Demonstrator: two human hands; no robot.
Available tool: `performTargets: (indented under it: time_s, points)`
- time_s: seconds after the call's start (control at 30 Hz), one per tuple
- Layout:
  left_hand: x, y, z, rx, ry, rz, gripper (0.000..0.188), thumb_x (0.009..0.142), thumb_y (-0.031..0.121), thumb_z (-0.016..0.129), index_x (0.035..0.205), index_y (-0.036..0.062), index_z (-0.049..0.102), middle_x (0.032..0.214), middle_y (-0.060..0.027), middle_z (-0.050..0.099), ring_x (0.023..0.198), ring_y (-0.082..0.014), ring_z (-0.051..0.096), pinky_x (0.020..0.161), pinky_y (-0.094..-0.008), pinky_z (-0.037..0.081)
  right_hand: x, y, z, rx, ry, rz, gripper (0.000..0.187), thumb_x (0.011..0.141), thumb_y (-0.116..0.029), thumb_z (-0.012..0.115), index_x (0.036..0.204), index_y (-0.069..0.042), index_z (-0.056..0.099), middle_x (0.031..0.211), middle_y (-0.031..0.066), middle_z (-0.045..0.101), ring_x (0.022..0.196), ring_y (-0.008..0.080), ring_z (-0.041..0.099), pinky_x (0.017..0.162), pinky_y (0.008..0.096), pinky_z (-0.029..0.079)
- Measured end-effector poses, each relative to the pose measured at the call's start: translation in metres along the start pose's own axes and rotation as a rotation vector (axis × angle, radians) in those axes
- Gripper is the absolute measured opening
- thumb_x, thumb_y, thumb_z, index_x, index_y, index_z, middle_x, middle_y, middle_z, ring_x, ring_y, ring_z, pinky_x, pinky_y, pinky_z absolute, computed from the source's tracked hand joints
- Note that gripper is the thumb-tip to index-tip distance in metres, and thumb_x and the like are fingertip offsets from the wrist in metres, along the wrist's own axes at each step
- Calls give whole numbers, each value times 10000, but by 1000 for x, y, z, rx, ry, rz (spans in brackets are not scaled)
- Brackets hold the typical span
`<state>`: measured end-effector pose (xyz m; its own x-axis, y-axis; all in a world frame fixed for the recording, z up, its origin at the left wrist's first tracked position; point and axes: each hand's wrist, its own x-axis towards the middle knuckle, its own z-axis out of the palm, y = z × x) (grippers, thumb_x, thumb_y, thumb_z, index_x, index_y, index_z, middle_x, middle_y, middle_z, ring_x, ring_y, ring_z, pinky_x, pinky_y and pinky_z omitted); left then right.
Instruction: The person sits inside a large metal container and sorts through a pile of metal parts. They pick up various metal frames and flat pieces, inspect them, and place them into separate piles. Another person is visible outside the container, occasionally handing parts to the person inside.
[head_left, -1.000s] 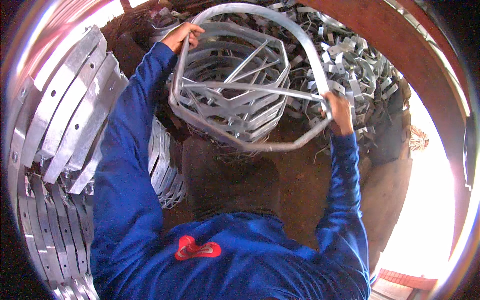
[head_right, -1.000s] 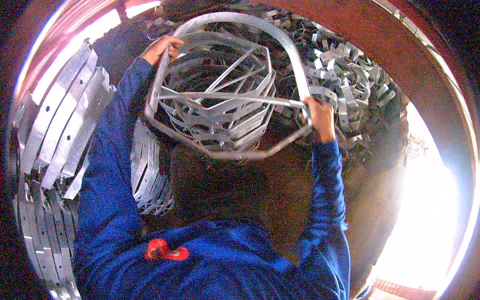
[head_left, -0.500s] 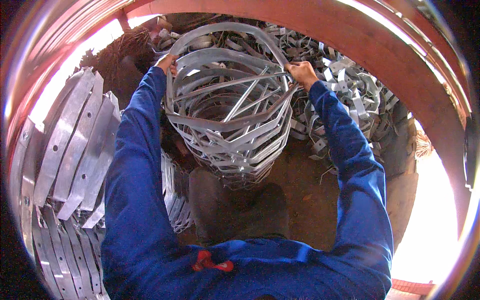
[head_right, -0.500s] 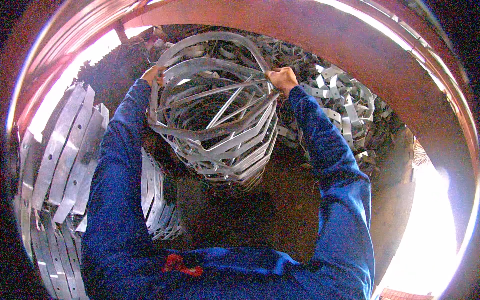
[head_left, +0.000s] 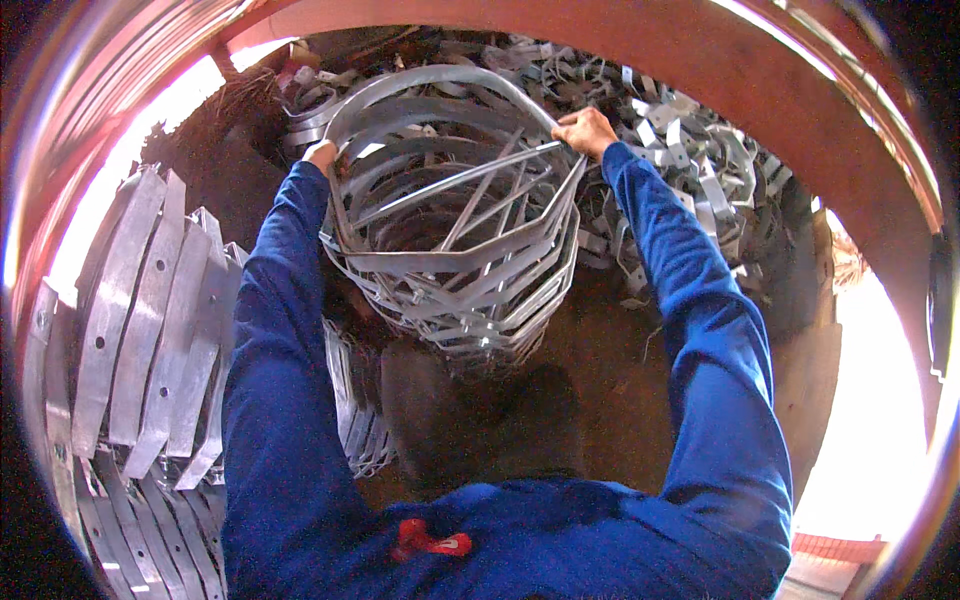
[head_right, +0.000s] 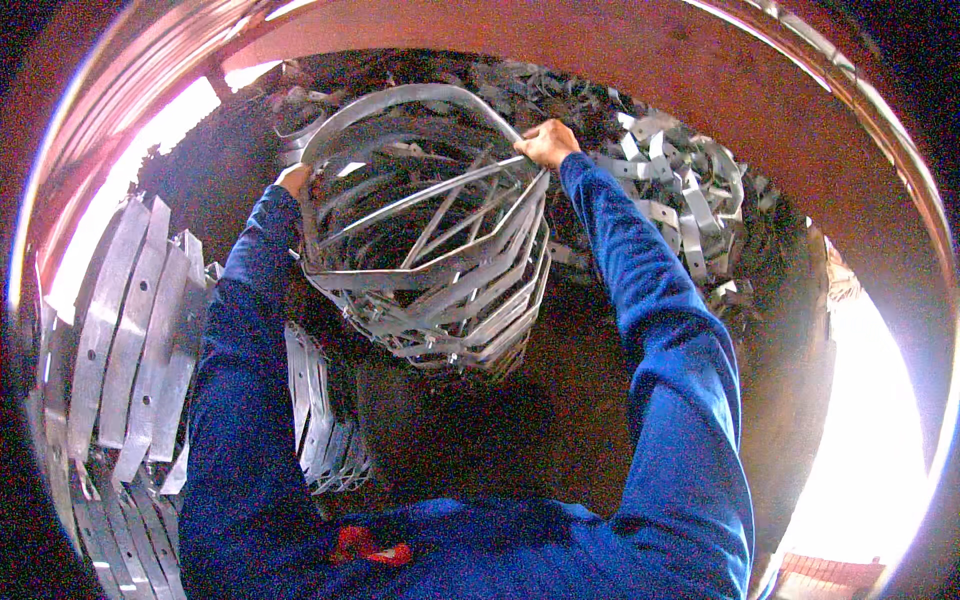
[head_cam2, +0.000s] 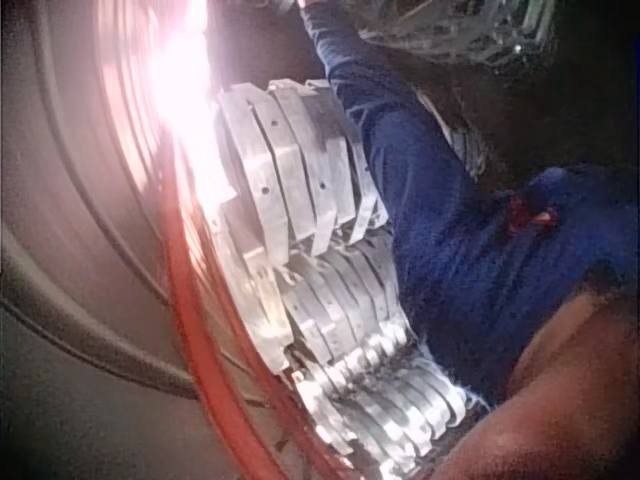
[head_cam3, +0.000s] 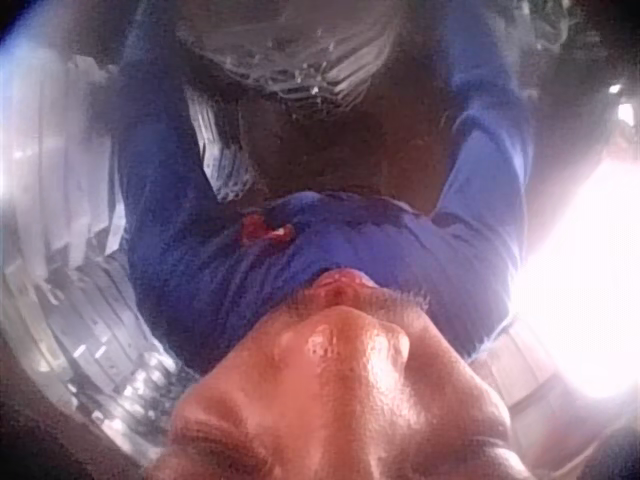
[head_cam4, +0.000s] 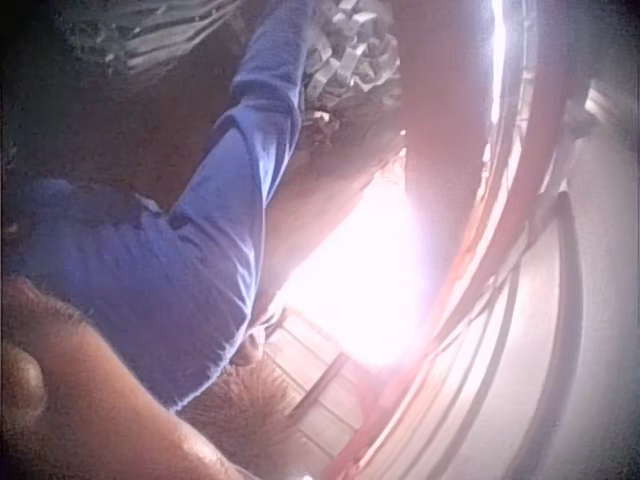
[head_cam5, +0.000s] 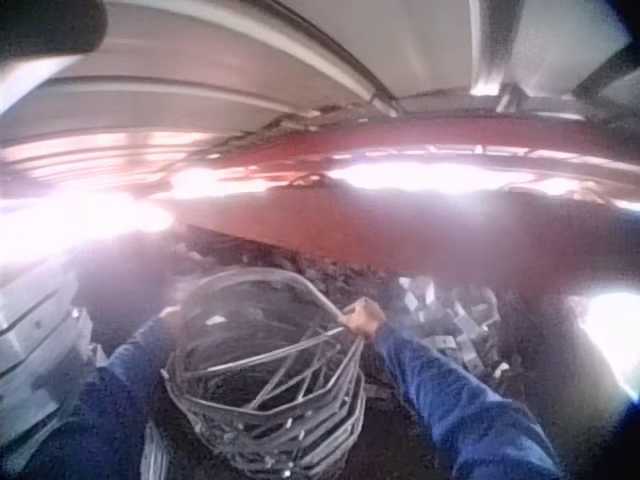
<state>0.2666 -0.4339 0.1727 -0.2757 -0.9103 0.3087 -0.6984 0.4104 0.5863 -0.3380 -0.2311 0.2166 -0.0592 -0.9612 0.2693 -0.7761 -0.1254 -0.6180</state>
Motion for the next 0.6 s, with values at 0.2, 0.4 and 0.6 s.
performTargets:
  time_s: [0.2,0.4,0.6]
  points:
    - [-56,138,97,671,-155,336,211,672,213,733,786,58,645,763,-133,670,746,-270,681,635,-366,527,2,61,-10,-177,8,66,374,696,-389,715,1004,-181,750,991,104,716,936,251,675,871,332,504]
    - [-35,69,4,796,-318,297,341,693,209,743,981,54,645,824,-123,665,769,-282,652,705,-363,514,22,23,18,-47,28,-76,326,731,-345,697,1001,-171,750,971,119,716,930,270,673,879,357,502]
    - [-41,38,55,-339,-102,-158,133,778,89,613,900,36,615,804,-88,638,728,-226,626,626,-397,501,13,20,21,-55,101,-6,282,734,-378,715,932,-183,764,967,98,718,927,267,676,882,362,515]
